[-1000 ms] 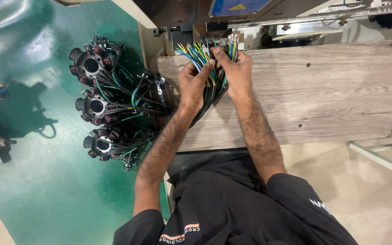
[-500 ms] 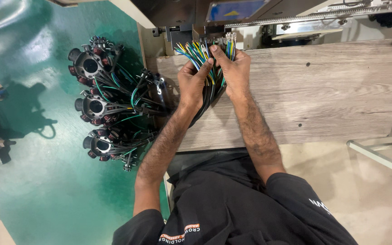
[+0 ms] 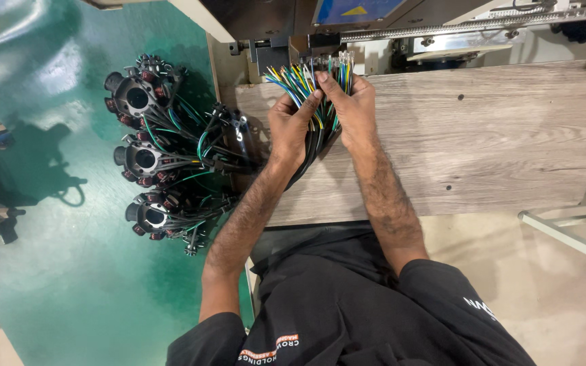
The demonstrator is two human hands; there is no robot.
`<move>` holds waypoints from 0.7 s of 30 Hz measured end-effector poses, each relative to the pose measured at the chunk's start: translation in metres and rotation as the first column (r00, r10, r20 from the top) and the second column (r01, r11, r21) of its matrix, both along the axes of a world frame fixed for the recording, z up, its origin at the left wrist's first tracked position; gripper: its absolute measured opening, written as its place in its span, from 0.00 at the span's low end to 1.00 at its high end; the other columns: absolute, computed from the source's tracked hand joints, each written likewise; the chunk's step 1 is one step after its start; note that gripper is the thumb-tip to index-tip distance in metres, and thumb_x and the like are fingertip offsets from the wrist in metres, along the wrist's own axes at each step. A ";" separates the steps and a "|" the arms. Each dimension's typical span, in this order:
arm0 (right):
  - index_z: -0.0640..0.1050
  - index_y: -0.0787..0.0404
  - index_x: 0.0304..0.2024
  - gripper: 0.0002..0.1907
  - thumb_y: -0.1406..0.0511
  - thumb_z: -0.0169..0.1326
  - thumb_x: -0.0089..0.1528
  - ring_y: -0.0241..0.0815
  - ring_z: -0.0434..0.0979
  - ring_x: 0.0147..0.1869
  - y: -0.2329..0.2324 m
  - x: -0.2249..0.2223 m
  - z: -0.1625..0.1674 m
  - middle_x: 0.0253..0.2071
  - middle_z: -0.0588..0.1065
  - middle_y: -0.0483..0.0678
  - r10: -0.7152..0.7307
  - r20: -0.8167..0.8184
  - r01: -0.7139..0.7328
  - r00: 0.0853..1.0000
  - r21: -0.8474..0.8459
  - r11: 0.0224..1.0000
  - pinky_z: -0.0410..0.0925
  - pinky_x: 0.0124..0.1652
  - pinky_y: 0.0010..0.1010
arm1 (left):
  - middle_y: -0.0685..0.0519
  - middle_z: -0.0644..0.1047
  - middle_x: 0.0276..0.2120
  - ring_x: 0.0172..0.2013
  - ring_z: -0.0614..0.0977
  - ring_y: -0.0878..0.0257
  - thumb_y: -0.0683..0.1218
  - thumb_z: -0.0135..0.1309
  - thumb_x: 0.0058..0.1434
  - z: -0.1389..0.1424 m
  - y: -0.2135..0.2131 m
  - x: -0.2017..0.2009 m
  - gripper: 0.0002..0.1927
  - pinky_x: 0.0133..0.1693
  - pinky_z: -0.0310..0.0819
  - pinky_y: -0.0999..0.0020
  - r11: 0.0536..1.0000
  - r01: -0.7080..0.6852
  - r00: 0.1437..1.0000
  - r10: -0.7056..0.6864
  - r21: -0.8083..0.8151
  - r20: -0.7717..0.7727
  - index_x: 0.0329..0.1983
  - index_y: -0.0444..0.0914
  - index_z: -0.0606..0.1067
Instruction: The person strips the insulation from a bundle of multi-colored wires using a machine, then moves to a crimping station to attach metal terminals to the wire ends one by one.
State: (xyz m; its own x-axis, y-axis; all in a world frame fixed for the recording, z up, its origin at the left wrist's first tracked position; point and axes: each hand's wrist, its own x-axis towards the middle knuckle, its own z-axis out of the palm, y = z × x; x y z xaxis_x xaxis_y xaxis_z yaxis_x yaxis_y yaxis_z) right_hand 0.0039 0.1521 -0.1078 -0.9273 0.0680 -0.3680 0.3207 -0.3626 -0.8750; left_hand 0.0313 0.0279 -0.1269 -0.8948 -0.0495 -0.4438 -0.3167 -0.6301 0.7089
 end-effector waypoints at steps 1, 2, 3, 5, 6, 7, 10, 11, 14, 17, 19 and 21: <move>0.83 0.64 0.40 0.10 0.63 0.67 0.62 0.28 0.76 0.37 0.001 0.000 0.000 0.35 0.80 0.42 -0.002 0.005 0.002 1.000 -0.025 1.000 0.70 0.39 0.22 | 0.50 0.83 0.39 0.37 0.82 0.68 0.35 0.59 0.65 0.000 0.000 0.000 0.07 0.40 0.80 0.71 1.000 -0.002 1.000 0.002 -0.001 0.005 0.46 0.31 0.80; 0.82 0.63 0.40 0.10 0.63 0.66 0.61 0.29 0.78 0.38 0.001 -0.001 -0.001 0.35 0.81 0.42 -0.004 0.010 0.004 1.000 -0.049 0.999 0.72 0.41 0.22 | 0.50 0.83 0.39 0.37 0.83 0.68 0.35 0.60 0.65 0.001 0.000 0.000 0.07 0.41 0.80 0.71 1.000 0.004 1.000 -0.004 0.000 0.006 0.45 0.31 0.80; 0.82 0.63 0.40 0.10 0.63 0.66 0.61 0.29 0.80 0.39 0.001 -0.001 -0.001 0.36 0.82 0.42 -0.005 0.015 0.006 1.000 -0.073 0.997 0.74 0.42 0.23 | 0.50 0.83 0.39 0.38 0.83 0.67 0.35 0.60 0.65 0.000 0.001 0.000 0.06 0.41 0.81 0.70 1.000 0.010 1.000 -0.010 0.002 0.006 0.45 0.31 0.80; 0.82 0.64 0.41 0.11 0.64 0.67 0.62 0.29 0.78 0.38 0.000 -0.001 -0.002 0.35 0.81 0.42 0.002 0.002 -0.002 1.000 -0.039 0.999 0.72 0.40 0.23 | 0.50 0.83 0.38 0.37 0.83 0.67 0.35 0.60 0.65 0.000 0.001 0.001 0.05 0.41 0.81 0.70 1.000 0.018 1.000 -0.018 0.000 0.004 0.44 0.31 0.80; 0.81 0.65 0.41 0.11 0.64 0.67 0.63 0.29 0.77 0.37 -0.001 -0.001 -0.002 0.35 0.80 0.42 0.005 -0.005 -0.005 1.000 -0.022 1.000 0.71 0.39 0.23 | 0.49 0.83 0.38 0.37 0.83 0.66 0.35 0.60 0.66 -0.001 0.001 0.002 0.05 0.41 0.81 0.70 1.000 0.020 1.000 -0.020 -0.003 -0.001 0.44 0.30 0.80; 0.82 0.64 0.41 0.11 0.64 0.67 0.62 0.29 0.76 0.36 0.000 -0.002 -0.002 0.34 0.80 0.42 0.016 0.006 -0.016 1.000 -0.007 1.000 0.71 0.38 0.23 | 0.49 0.83 0.38 0.37 0.83 0.66 0.35 0.60 0.66 -0.001 0.001 0.002 0.04 0.40 0.81 0.70 1.000 0.023 1.000 -0.023 -0.005 -0.008 0.44 0.30 0.80; 0.82 0.64 0.41 0.11 0.63 0.67 0.62 0.29 0.75 0.34 0.000 0.000 -0.002 0.32 0.79 0.42 0.026 0.019 -0.027 0.999 0.027 0.999 0.70 0.37 0.23 | 0.50 0.83 0.38 0.37 0.82 0.67 0.35 0.60 0.66 -0.002 0.001 0.003 0.05 0.40 0.80 0.71 0.999 0.029 0.999 -0.029 -0.021 -0.022 0.44 0.30 0.80; 0.83 0.64 0.41 0.11 0.63 0.67 0.63 0.29 0.75 0.35 0.000 0.000 -0.001 0.33 0.80 0.42 0.015 0.006 -0.015 1.000 0.033 0.999 0.70 0.37 0.23 | 0.50 0.83 0.38 0.37 0.83 0.67 0.35 0.60 0.66 -0.002 0.002 0.003 0.05 0.40 0.80 0.71 1.000 0.022 1.000 -0.022 -0.005 -0.016 0.45 0.30 0.80; 0.83 0.64 0.41 0.11 0.62 0.66 0.64 0.28 0.75 0.36 0.000 -0.001 -0.001 0.35 0.80 0.42 0.002 -0.035 -0.002 0.999 -0.007 1.000 0.70 0.38 0.22 | 0.50 0.83 0.39 0.37 0.83 0.67 0.36 0.58 0.67 -0.001 0.003 0.002 0.06 0.41 0.82 0.70 1.000 -0.007 1.000 0.008 0.031 -0.007 0.45 0.30 0.80; 0.83 0.64 0.41 0.12 0.61 0.65 0.64 0.28 0.77 0.36 0.001 -0.001 0.000 0.34 0.81 0.42 0.015 -0.034 -0.014 0.999 0.023 1.000 0.71 0.38 0.22 | 0.49 0.83 0.39 0.37 0.83 0.67 0.36 0.58 0.67 0.000 0.003 0.001 0.06 0.41 0.82 0.70 0.999 -0.029 1.000 0.029 0.019 -0.007 0.46 0.30 0.80; 0.83 0.65 0.40 0.12 0.61 0.65 0.64 0.28 0.76 0.35 0.001 -0.001 0.000 0.34 0.80 0.42 0.019 -0.030 -0.018 0.999 0.047 0.999 0.71 0.37 0.22 | 0.49 0.83 0.38 0.36 0.83 0.67 0.36 0.57 0.67 0.001 0.003 0.001 0.06 0.41 0.82 0.69 1.000 -0.007 1.000 0.007 -0.020 0.006 0.46 0.30 0.80; 0.82 0.66 0.40 0.12 0.61 0.65 0.65 0.27 0.74 0.35 0.001 -0.001 -0.001 0.33 0.79 0.42 0.016 -0.033 -0.014 0.999 0.045 0.999 0.69 0.36 0.22 | 0.49 0.83 0.39 0.37 0.84 0.67 0.36 0.57 0.67 0.001 0.003 0.001 0.06 0.41 0.83 0.69 1.000 -0.008 1.000 0.008 -0.022 -0.002 0.45 0.30 0.80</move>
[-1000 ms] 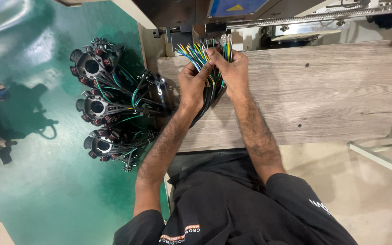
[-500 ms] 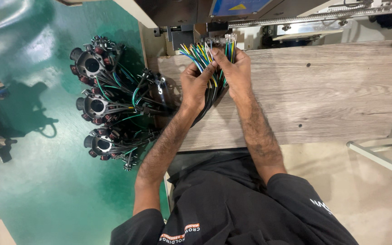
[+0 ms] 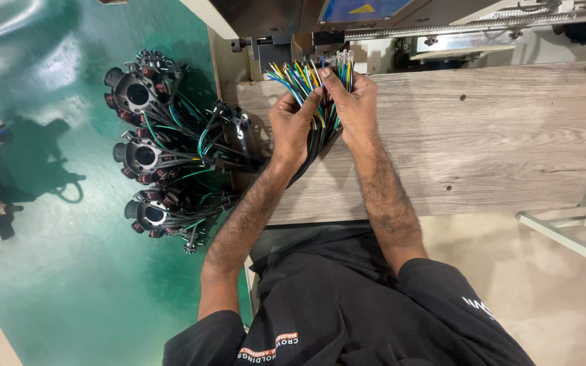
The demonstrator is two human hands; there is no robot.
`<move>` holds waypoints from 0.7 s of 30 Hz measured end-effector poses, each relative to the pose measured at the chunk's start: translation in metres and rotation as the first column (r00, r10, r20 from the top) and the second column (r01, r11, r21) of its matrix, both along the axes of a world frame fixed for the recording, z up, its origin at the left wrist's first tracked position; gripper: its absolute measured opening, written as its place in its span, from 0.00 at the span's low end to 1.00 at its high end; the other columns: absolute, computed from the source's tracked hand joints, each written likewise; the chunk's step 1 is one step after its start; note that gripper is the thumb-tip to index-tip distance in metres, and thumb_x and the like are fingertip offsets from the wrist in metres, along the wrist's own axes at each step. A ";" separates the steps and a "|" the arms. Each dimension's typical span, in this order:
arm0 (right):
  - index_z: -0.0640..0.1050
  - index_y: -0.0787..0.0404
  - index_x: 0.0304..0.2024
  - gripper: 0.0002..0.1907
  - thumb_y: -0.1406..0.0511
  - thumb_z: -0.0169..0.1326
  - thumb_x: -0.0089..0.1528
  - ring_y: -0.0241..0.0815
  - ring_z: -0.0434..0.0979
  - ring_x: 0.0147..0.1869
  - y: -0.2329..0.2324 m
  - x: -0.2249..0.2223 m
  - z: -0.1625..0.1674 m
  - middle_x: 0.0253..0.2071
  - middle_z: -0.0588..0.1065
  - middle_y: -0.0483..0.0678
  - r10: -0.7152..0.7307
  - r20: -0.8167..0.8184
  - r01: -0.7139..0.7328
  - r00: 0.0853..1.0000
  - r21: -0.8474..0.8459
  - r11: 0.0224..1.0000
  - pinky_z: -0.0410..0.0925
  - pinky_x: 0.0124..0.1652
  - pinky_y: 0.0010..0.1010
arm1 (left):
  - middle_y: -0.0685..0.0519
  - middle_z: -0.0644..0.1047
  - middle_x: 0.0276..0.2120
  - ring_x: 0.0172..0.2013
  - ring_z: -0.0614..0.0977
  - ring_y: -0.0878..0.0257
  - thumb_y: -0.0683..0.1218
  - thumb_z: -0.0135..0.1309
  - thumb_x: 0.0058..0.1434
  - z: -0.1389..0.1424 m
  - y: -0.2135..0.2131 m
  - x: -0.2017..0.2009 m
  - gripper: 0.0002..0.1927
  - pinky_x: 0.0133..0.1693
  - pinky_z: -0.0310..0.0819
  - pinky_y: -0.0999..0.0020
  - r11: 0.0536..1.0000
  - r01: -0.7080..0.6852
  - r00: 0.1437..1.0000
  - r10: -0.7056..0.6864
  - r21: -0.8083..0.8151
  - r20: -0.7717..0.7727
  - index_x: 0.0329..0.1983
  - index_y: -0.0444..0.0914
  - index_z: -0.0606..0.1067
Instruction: The person strips the insulation from a bundle of multi-colored wires using a machine, then moves to a crimping station to attach metal terminals to the wire ends one by one.
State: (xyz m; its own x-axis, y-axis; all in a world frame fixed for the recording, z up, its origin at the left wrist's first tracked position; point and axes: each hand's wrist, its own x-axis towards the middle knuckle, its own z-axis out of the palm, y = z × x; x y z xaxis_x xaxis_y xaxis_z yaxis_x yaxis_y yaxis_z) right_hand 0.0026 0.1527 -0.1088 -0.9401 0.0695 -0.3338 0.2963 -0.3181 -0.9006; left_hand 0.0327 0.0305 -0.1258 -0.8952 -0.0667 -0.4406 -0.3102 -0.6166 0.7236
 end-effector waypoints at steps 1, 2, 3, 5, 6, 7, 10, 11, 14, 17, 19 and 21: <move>0.83 0.66 0.40 0.12 0.61 0.65 0.65 0.27 0.74 0.34 0.000 0.000 -0.001 0.33 0.79 0.42 -0.007 0.000 0.007 1.000 -0.009 1.000 0.69 0.36 0.22 | 0.49 0.83 0.39 0.37 0.84 0.67 0.36 0.57 0.67 0.000 0.000 0.000 0.05 0.42 0.83 0.69 1.000 0.000 1.000 0.000 -0.002 -0.005 0.45 0.30 0.80; 0.83 0.66 0.40 0.12 0.61 0.65 0.64 0.27 0.74 0.34 -0.001 0.000 -0.001 0.33 0.80 0.41 -0.014 0.000 0.014 1.000 -0.017 1.000 0.69 0.36 0.22 | 0.49 0.83 0.39 0.37 0.84 0.67 0.36 0.57 0.67 -0.001 0.000 0.000 0.05 0.42 0.82 0.70 1.000 -0.001 1.000 0.001 -0.003 -0.012 0.45 0.30 0.80; 0.83 0.65 0.40 0.12 0.62 0.66 0.64 0.27 0.74 0.34 -0.002 0.000 -0.002 0.33 0.80 0.41 -0.020 0.002 0.020 1.000 -0.026 0.999 0.68 0.36 0.21 | 0.49 0.83 0.39 0.37 0.84 0.68 0.36 0.57 0.67 -0.001 0.000 0.000 0.05 0.41 0.82 0.70 1.000 -0.004 1.000 0.004 -0.004 -0.018 0.45 0.30 0.80; 0.83 0.65 0.39 0.12 0.61 0.66 0.64 0.27 0.72 0.32 -0.002 -0.001 -0.004 0.31 0.79 0.41 -0.020 0.018 0.020 1.000 0.010 1.000 0.67 0.34 0.21 | 0.49 0.83 0.39 0.37 0.84 0.68 0.36 0.58 0.67 -0.002 0.000 -0.001 0.06 0.41 0.82 0.70 1.000 -0.002 1.000 0.001 -0.017 -0.028 0.46 0.30 0.80; 0.83 0.65 0.38 0.12 0.61 0.66 0.63 0.27 0.72 0.31 -0.002 -0.001 -0.005 0.30 0.78 0.41 -0.019 0.027 0.018 0.999 0.029 0.999 0.67 0.33 0.21 | 0.50 0.83 0.39 0.37 0.84 0.68 0.36 0.58 0.67 -0.002 0.001 -0.002 0.06 0.41 0.82 0.70 1.000 0.001 1.000 -0.002 -0.028 -0.028 0.45 0.30 0.80; 0.83 0.65 0.39 0.12 0.62 0.66 0.63 0.27 0.71 0.31 -0.003 -0.002 -0.005 0.30 0.79 0.41 -0.014 0.034 0.013 0.999 0.035 0.999 0.67 0.33 0.21 | 0.50 0.83 0.39 0.37 0.84 0.68 0.36 0.58 0.67 -0.002 0.001 -0.002 0.06 0.42 0.82 0.70 0.999 0.004 1.000 -0.005 -0.040 -0.029 0.45 0.30 0.80; 0.84 0.66 0.39 0.11 0.62 0.67 0.62 0.26 0.71 0.30 -0.003 -0.002 -0.007 0.29 0.78 0.40 -0.025 0.036 0.023 0.999 0.043 0.999 0.66 0.32 0.20 | 0.50 0.83 0.39 0.38 0.83 0.68 0.36 0.58 0.67 -0.001 0.001 -0.002 0.06 0.43 0.82 0.71 0.999 -0.001 0.999 0.000 -0.035 -0.046 0.46 0.30 0.80; 0.83 0.65 0.38 0.11 0.63 0.67 0.62 0.26 0.70 0.29 -0.004 -0.002 -0.007 0.28 0.78 0.40 -0.045 0.028 0.044 0.999 0.040 0.998 0.66 0.31 0.20 | 0.50 0.83 0.39 0.37 0.83 0.68 0.36 0.58 0.67 0.000 0.000 -0.002 0.06 0.42 0.82 0.71 0.999 0.006 0.999 -0.008 -0.051 -0.040 0.46 0.30 0.80; 0.81 0.64 0.33 0.11 0.62 0.67 0.62 0.27 0.70 0.24 -0.006 -0.001 -0.006 0.24 0.74 0.40 -0.093 0.063 0.091 0.994 0.029 0.995 0.65 0.25 0.21 | 0.50 0.83 0.38 0.36 0.83 0.69 0.36 0.58 0.66 0.002 -0.001 -0.002 0.06 0.40 0.83 0.71 0.997 0.017 0.999 -0.019 -0.078 -0.027 0.46 0.31 0.80; 0.80 0.62 0.31 0.12 0.62 0.67 0.62 0.27 0.70 0.22 -0.007 -0.001 -0.004 0.22 0.74 0.40 -0.114 0.094 0.112 0.989 0.029 0.993 0.66 0.22 0.21 | 0.50 0.83 0.37 0.35 0.83 0.68 0.36 0.58 0.67 0.002 -0.001 -0.004 0.06 0.38 0.82 0.71 0.998 0.007 0.999 -0.009 -0.059 -0.032 0.46 0.30 0.80; 0.80 0.62 0.31 0.12 0.62 0.67 0.61 0.27 0.70 0.22 -0.008 -0.002 -0.004 0.22 0.74 0.40 -0.123 0.109 0.121 0.986 0.029 0.992 0.65 0.22 0.21 | 0.49 0.83 0.37 0.34 0.83 0.67 0.36 0.59 0.67 0.001 0.000 -0.004 0.05 0.37 0.82 0.71 0.999 -0.002 0.999 0.001 -0.039 -0.035 0.45 0.30 0.80; 0.81 0.62 0.31 0.11 0.62 0.67 0.61 0.27 0.70 0.21 -0.009 -0.003 -0.002 0.21 0.74 0.40 -0.134 0.127 0.132 0.983 0.022 0.991 0.65 0.22 0.21 | 0.49 0.83 0.36 0.34 0.83 0.67 0.36 0.59 0.67 0.001 0.000 -0.005 0.05 0.36 0.82 0.71 1.000 -0.005 0.999 0.003 -0.030 -0.034 0.45 0.29 0.80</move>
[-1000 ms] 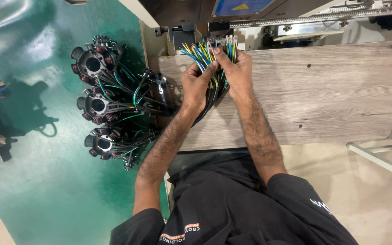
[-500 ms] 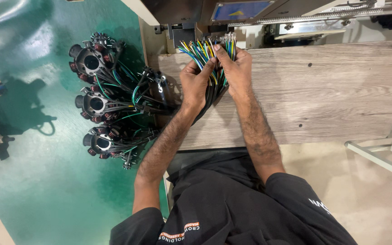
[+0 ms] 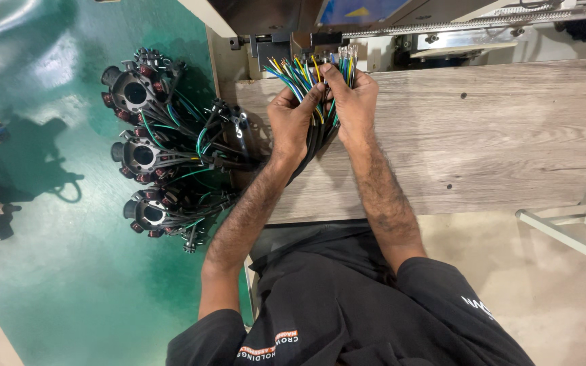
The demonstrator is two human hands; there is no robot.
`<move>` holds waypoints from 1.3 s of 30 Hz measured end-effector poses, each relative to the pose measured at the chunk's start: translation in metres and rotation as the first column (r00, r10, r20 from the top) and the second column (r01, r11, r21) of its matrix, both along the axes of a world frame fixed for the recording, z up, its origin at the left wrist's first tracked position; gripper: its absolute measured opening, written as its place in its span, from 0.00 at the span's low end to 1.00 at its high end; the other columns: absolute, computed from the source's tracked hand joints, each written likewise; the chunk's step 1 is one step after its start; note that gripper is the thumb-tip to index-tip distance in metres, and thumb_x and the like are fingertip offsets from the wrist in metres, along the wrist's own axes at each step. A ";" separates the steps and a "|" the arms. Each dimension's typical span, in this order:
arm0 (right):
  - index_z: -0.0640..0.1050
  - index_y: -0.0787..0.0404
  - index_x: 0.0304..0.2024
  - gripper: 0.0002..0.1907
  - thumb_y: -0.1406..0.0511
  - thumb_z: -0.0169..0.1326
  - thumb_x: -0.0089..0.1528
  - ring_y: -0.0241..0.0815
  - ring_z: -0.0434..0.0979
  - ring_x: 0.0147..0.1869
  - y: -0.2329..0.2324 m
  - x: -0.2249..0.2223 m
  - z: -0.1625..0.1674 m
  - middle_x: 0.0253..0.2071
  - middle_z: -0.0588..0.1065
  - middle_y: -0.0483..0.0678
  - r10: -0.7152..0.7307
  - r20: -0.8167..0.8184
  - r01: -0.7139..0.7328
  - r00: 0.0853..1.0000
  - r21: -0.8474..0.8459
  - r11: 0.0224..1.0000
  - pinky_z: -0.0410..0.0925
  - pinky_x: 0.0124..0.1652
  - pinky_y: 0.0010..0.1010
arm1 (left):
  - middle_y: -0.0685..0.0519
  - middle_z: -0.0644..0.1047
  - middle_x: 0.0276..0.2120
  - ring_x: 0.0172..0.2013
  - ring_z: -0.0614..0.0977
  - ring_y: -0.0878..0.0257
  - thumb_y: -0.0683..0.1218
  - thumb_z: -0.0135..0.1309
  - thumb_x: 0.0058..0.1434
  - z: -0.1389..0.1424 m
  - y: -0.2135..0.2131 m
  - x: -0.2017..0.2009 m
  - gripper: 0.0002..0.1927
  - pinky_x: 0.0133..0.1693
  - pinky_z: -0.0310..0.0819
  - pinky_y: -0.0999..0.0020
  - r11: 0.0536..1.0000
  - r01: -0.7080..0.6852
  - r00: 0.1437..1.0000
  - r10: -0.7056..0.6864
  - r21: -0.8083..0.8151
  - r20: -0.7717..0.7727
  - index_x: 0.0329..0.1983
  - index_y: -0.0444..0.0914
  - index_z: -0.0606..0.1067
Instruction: The person strips the insulation from a bundle of multi-colored wires using a machine, then moves to a crimping station to attach metal terminals to the wire ends one by one.
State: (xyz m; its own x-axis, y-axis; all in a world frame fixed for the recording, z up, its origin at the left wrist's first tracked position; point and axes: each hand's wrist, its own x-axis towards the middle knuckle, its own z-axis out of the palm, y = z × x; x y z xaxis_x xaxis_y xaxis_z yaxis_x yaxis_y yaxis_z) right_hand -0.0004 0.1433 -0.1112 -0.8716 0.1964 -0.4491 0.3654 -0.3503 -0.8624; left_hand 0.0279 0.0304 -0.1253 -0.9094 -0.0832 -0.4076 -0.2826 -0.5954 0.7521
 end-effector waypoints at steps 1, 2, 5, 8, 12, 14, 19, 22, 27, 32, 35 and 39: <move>0.81 0.63 0.32 0.11 0.62 0.67 0.61 0.26 0.69 0.22 0.000 0.000 0.000 0.22 0.74 0.39 0.010 0.000 -0.010 1.000 0.016 1.000 0.65 0.22 0.21 | 0.49 0.83 0.36 0.34 0.83 0.67 0.36 0.59 0.67 0.000 0.000 0.000 0.05 0.36 0.82 0.71 1.000 0.000 1.000 0.000 0.004 0.002 0.45 0.29 0.80; 0.81 0.63 0.32 0.11 0.62 0.67 0.61 0.26 0.69 0.22 0.000 0.000 0.000 0.22 0.73 0.39 0.019 0.000 -0.019 1.000 0.033 0.999 0.65 0.23 0.21 | 0.49 0.83 0.37 0.34 0.83 0.67 0.36 0.59 0.67 0.000 0.000 0.001 0.05 0.37 0.82 0.71 1.000 -0.004 1.000 0.004 0.003 0.001 0.45 0.29 0.80; 0.82 0.64 0.34 0.11 0.62 0.67 0.62 0.26 0.69 0.23 0.002 0.000 0.001 0.23 0.74 0.39 0.050 -0.035 -0.049 0.998 0.044 0.998 0.66 0.24 0.21 | 0.50 0.83 0.37 0.35 0.84 0.68 0.36 0.59 0.66 0.001 -0.001 0.000 0.06 0.38 0.82 0.72 1.000 -0.007 1.000 0.007 -0.010 -0.007 0.45 0.30 0.80; 0.83 0.64 0.35 0.12 0.61 0.67 0.62 0.25 0.68 0.24 0.003 0.002 0.002 0.23 0.74 0.39 0.065 -0.037 -0.065 0.997 0.015 0.998 0.66 0.24 0.20 | 0.50 0.83 0.37 0.35 0.83 0.68 0.36 0.59 0.66 0.003 -0.001 0.001 0.06 0.38 0.83 0.72 0.999 0.010 1.000 -0.010 -0.034 -0.004 0.45 0.31 0.80; 0.82 0.63 0.35 0.11 0.61 0.67 0.61 0.25 0.68 0.23 0.005 0.002 0.001 0.23 0.74 0.39 0.073 -0.042 -0.074 0.996 -0.011 0.997 0.65 0.23 0.20 | 0.51 0.83 0.35 0.33 0.83 0.69 0.36 0.59 0.66 0.004 0.001 0.002 0.05 0.36 0.81 0.72 0.998 0.022 1.000 -0.023 -0.060 -0.021 0.44 0.30 0.80; 0.81 0.64 0.34 0.11 0.62 0.68 0.62 0.25 0.69 0.23 0.006 0.001 0.002 0.24 0.75 0.40 0.076 -0.037 -0.076 0.996 0.009 0.997 0.66 0.23 0.21 | 0.51 0.83 0.35 0.31 0.82 0.69 0.36 0.60 0.66 0.005 0.001 0.002 0.04 0.35 0.80 0.72 0.998 0.028 0.999 -0.030 -0.057 -0.036 0.44 0.30 0.80; 0.82 0.65 0.35 0.10 0.63 0.67 0.62 0.25 0.69 0.23 0.003 0.002 0.008 0.25 0.76 0.41 0.041 -0.045 -0.042 0.998 -0.029 0.999 0.65 0.22 0.20 | 0.51 0.83 0.34 0.31 0.82 0.70 0.36 0.60 0.66 0.010 -0.001 0.000 0.05 0.35 0.80 0.73 0.998 0.034 0.999 -0.035 -0.059 -0.024 0.44 0.30 0.80; 0.83 0.66 0.36 0.10 0.64 0.66 0.61 0.25 0.69 0.23 0.000 0.001 0.011 0.26 0.78 0.41 0.012 -0.039 -0.014 0.999 -0.038 0.999 0.65 0.21 0.20 | 0.51 0.83 0.35 0.31 0.82 0.69 0.35 0.60 0.65 0.013 -0.001 -0.001 0.07 0.34 0.80 0.73 1.000 0.013 0.999 -0.013 0.004 -0.051 0.46 0.30 0.80; 0.83 0.66 0.35 0.10 0.64 0.67 0.61 0.25 0.70 0.22 -0.003 0.000 0.009 0.25 0.78 0.42 -0.002 -0.020 0.002 1.000 0.000 1.000 0.65 0.21 0.21 | 0.50 0.83 0.36 0.32 0.84 0.68 0.34 0.59 0.65 0.012 -0.003 -0.003 0.08 0.35 0.81 0.72 1.000 0.009 0.999 -0.010 -0.023 -0.040 0.47 0.30 0.78; 0.81 0.64 0.32 0.12 0.62 0.67 0.62 0.26 0.69 0.22 0.000 0.000 0.004 0.24 0.76 0.40 0.104 -0.040 -0.101 0.994 0.058 0.993 0.63 0.22 0.20 | 0.48 0.83 0.35 0.31 0.84 0.66 0.34 0.59 0.66 0.007 -0.003 -0.003 0.06 0.34 0.82 0.72 0.999 0.025 1.000 -0.025 -0.033 -0.016 0.45 0.29 0.78; 0.81 0.63 0.32 0.11 0.62 0.67 0.62 0.26 0.71 0.23 0.003 0.001 0.002 0.24 0.76 0.40 0.110 -0.039 -0.108 0.993 0.060 0.992 0.64 0.22 0.20 | 0.48 0.83 0.34 0.31 0.84 0.66 0.34 0.59 0.66 0.007 -0.003 -0.002 0.06 0.33 0.82 0.72 0.998 0.059 0.998 -0.060 -0.033 -0.019 0.45 0.29 0.78; 0.81 0.63 0.33 0.11 0.63 0.67 0.63 0.27 0.71 0.25 0.004 0.002 -0.002 0.26 0.77 0.41 0.038 -0.037 -0.039 0.999 -0.022 0.999 0.65 0.25 0.21 | 0.51 0.84 0.37 0.35 0.84 0.69 0.36 0.59 0.66 0.007 -0.006 0.001 0.06 0.38 0.81 0.73 0.993 0.094 0.995 -0.096 -0.072 -0.026 0.46 0.30 0.79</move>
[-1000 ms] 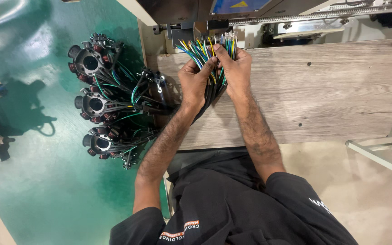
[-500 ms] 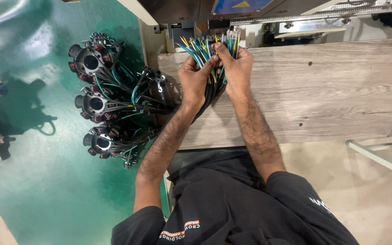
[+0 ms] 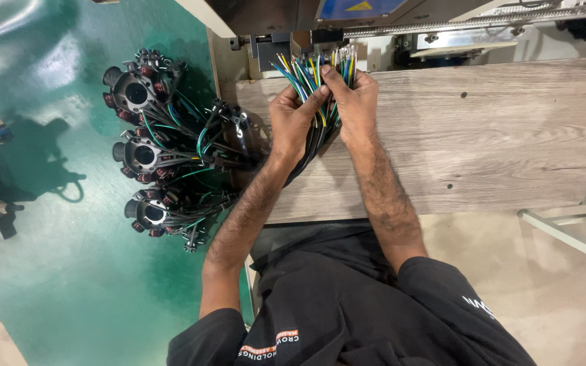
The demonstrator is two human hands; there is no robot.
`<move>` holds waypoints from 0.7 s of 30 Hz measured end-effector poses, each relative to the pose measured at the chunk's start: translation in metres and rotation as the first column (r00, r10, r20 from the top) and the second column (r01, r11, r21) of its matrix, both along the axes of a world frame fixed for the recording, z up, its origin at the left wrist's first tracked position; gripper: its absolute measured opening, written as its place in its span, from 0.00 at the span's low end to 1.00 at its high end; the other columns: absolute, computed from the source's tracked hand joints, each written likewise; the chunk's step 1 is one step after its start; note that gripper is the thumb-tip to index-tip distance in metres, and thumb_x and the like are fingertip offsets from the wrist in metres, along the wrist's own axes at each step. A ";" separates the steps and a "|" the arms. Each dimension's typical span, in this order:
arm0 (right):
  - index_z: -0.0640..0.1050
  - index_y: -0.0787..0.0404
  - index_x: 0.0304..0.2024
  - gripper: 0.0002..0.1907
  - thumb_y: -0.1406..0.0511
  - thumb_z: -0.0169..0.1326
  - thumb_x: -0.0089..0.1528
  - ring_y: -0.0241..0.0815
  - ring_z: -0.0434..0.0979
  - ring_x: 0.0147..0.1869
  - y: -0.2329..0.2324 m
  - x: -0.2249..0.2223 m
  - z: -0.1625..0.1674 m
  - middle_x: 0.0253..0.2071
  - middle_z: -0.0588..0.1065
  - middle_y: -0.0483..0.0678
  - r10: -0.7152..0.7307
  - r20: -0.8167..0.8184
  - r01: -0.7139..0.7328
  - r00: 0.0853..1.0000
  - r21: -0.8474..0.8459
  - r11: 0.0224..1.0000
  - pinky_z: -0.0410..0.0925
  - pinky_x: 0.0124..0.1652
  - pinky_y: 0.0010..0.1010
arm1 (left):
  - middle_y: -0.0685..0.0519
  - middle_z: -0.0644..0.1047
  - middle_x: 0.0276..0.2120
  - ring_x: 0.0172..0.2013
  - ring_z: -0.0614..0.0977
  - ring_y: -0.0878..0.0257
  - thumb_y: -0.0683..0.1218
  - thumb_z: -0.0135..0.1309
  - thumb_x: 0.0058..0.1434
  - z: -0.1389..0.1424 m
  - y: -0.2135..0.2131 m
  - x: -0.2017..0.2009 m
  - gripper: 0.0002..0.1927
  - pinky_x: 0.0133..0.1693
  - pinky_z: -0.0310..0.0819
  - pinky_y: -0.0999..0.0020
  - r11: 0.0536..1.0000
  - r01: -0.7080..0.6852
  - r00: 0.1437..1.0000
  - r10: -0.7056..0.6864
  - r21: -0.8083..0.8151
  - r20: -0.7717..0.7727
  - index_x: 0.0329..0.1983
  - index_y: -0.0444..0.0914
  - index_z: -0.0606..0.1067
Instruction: The person strips the insulation from a bundle of multi-colored wires using a machine, then moves to a crimping station to attach metal terminals to the wire ends one by one.
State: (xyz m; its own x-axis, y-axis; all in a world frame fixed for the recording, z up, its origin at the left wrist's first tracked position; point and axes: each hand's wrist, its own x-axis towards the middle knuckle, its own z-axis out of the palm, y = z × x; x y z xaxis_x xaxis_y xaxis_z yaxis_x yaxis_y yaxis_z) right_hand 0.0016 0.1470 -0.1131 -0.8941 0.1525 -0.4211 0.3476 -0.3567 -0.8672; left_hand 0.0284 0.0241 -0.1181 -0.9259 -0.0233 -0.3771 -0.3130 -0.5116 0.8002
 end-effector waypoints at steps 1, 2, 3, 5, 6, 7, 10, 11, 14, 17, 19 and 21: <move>0.81 0.64 0.34 0.10 0.64 0.67 0.63 0.28 0.73 0.29 -0.001 0.000 -0.001 0.29 0.78 0.42 -0.002 -0.030 0.001 1.000 -0.023 1.000 0.67 0.29 0.21 | 0.51 0.84 0.38 0.36 0.83 0.70 0.36 0.59 0.67 0.000 0.000 0.000 0.06 0.39 0.81 0.74 1.000 -0.005 1.000 0.005 0.002 -0.001 0.46 0.31 0.80; 0.81 0.65 0.35 0.09 0.64 0.67 0.63 0.28 0.75 0.32 -0.001 0.000 -0.002 0.31 0.80 0.43 -0.006 -0.060 0.003 0.998 -0.045 0.999 0.69 0.33 0.21 | 0.52 0.83 0.37 0.36 0.83 0.70 0.37 0.59 0.67 -0.001 0.000 0.001 0.06 0.39 0.80 0.73 1.000 0.003 1.000 -0.003 0.002 0.006 0.46 0.31 0.80; 0.82 0.65 0.37 0.09 0.65 0.66 0.63 0.28 0.77 0.35 -0.002 0.000 -0.003 0.34 0.81 0.44 -0.009 -0.091 0.003 0.996 -0.068 0.998 0.71 0.37 0.21 | 0.52 0.83 0.37 0.36 0.82 0.70 0.38 0.58 0.68 -0.001 0.000 0.001 0.06 0.39 0.79 0.73 1.000 0.009 1.000 -0.009 0.002 0.014 0.46 0.31 0.80; 0.82 0.66 0.37 0.09 0.65 0.66 0.63 0.28 0.76 0.35 -0.002 0.000 -0.003 0.34 0.81 0.44 -0.015 -0.081 0.011 0.997 -0.056 0.998 0.70 0.37 0.22 | 0.52 0.83 0.37 0.36 0.82 0.71 0.39 0.58 0.69 -0.002 0.001 0.001 0.06 0.38 0.79 0.73 1.000 -0.004 1.000 0.003 0.026 0.017 0.46 0.32 0.80; 0.82 0.67 0.37 0.09 0.66 0.66 0.64 0.28 0.76 0.35 -0.002 0.001 -0.003 0.33 0.80 0.44 -0.018 -0.075 0.014 0.997 -0.049 0.999 0.70 0.36 0.22 | 0.52 0.83 0.38 0.36 0.82 0.71 0.38 0.58 0.69 -0.003 0.002 0.001 0.06 0.38 0.79 0.73 0.999 -0.023 1.000 0.023 0.050 0.015 0.46 0.31 0.80; 0.82 0.67 0.38 0.09 0.66 0.66 0.64 0.29 0.76 0.35 -0.002 0.001 -0.002 0.34 0.81 0.45 -0.013 -0.077 0.009 0.997 -0.043 0.999 0.70 0.37 0.22 | 0.52 0.83 0.38 0.36 0.81 0.70 0.38 0.58 0.69 -0.003 0.003 0.001 0.06 0.38 0.78 0.73 0.996 -0.043 0.999 0.042 0.073 0.012 0.46 0.31 0.80; 0.83 0.69 0.40 0.10 0.66 0.65 0.63 0.31 0.80 0.37 -0.003 0.000 0.001 0.36 0.82 0.48 -0.007 -0.078 0.003 0.997 -0.053 0.999 0.73 0.40 0.23 | 0.52 0.83 0.38 0.36 0.82 0.70 0.38 0.57 0.68 -0.004 0.003 0.002 0.06 0.39 0.80 0.73 0.996 -0.065 0.997 0.061 0.068 0.053 0.46 0.32 0.80; 0.82 0.69 0.40 0.10 0.66 0.65 0.63 0.33 0.82 0.38 -0.004 0.000 0.003 0.36 0.83 0.49 -0.010 -0.073 0.005 0.997 -0.076 0.997 0.74 0.40 0.24 | 0.52 0.83 0.38 0.36 0.82 0.71 0.38 0.57 0.68 -0.004 0.002 0.002 0.06 0.39 0.80 0.73 0.995 -0.069 0.996 0.065 0.073 0.054 0.46 0.31 0.80; 0.83 0.69 0.40 0.09 0.67 0.65 0.63 0.35 0.83 0.39 -0.005 -0.001 0.007 0.37 0.83 0.51 -0.012 -0.075 0.007 0.997 -0.068 0.998 0.75 0.41 0.25 | 0.51 0.83 0.38 0.36 0.82 0.71 0.38 0.57 0.68 -0.004 0.002 0.002 0.06 0.38 0.79 0.73 0.994 -0.077 0.995 0.072 0.080 0.062 0.46 0.31 0.80; 0.83 0.69 0.39 0.09 0.67 0.64 0.63 0.34 0.83 0.38 -0.005 -0.002 0.009 0.37 0.83 0.50 -0.008 -0.069 0.005 0.998 -0.047 0.999 0.75 0.41 0.24 | 0.50 0.83 0.37 0.35 0.82 0.70 0.38 0.57 0.68 -0.006 0.002 0.002 0.06 0.38 0.79 0.73 0.993 -0.084 0.994 0.078 0.080 0.078 0.45 0.30 0.81; 0.83 0.68 0.39 0.09 0.66 0.64 0.63 0.32 0.79 0.35 -0.005 -0.001 0.007 0.34 0.82 0.49 0.002 -0.037 -0.002 0.999 -0.009 1.000 0.71 0.36 0.24 | 0.50 0.83 0.37 0.36 0.82 0.70 0.38 0.58 0.68 -0.008 0.002 0.001 0.06 0.38 0.80 0.73 0.991 -0.095 0.992 0.087 0.090 0.090 0.45 0.30 0.81; 0.83 0.68 0.38 0.10 0.65 0.64 0.65 0.30 0.71 0.29 -0.005 -0.001 0.004 0.31 0.81 0.47 0.018 0.014 -0.019 1.000 0.059 0.998 0.63 0.29 0.23 | 0.50 0.83 0.37 0.35 0.82 0.70 0.38 0.58 0.68 -0.010 0.003 0.001 0.06 0.37 0.79 0.73 0.990 -0.097 0.992 0.087 0.105 0.095 0.45 0.30 0.81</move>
